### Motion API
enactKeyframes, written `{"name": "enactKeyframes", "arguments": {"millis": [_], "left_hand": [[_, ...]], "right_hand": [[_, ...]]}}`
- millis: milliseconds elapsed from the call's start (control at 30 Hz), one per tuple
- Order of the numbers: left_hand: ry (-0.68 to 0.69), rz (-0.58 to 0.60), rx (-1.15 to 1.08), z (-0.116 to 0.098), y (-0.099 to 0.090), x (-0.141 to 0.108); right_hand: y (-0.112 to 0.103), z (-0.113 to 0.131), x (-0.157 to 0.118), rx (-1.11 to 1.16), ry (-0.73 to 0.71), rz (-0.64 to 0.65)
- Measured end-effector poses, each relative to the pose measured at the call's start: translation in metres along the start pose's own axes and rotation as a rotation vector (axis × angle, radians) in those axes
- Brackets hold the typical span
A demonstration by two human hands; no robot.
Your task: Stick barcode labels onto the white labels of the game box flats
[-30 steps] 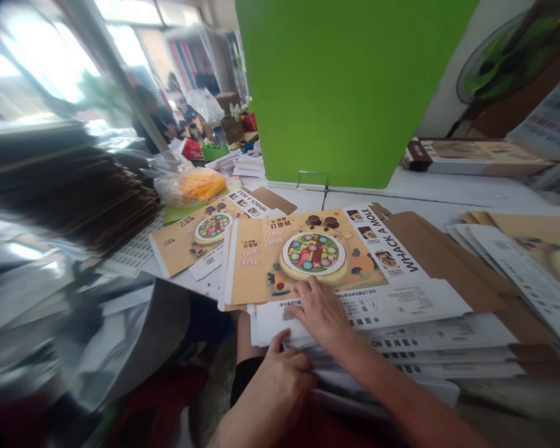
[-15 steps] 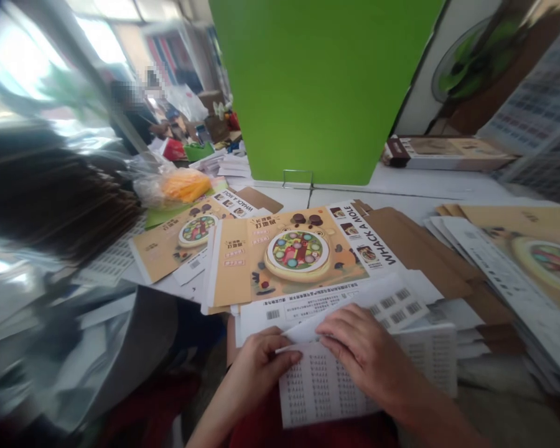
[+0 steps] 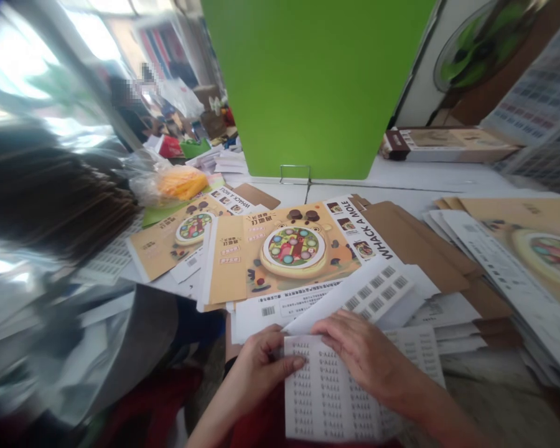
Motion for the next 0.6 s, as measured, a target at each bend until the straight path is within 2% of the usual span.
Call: {"name": "enactKeyframes", "arguments": {"millis": [233,600], "left_hand": [[0.042,-0.085,0.115,0.001,0.01,0.004],[0.142,-0.075,0.158,-0.003,0.017,0.002]], "right_hand": [[-0.004,0.002,-0.008,0.043,0.001,0.035],[0.007,-0.01,-0.02,-0.008,0.01,0.065]]}}
Point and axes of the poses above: each hand's wrist, its own x-axis towards the middle knuckle, its own y-axis out of the palm, z = x × y, the point moved 1 cm from there along x, towards the middle knuckle, and after that the axes turned 7 degrees about y, right-handed, at the moved point
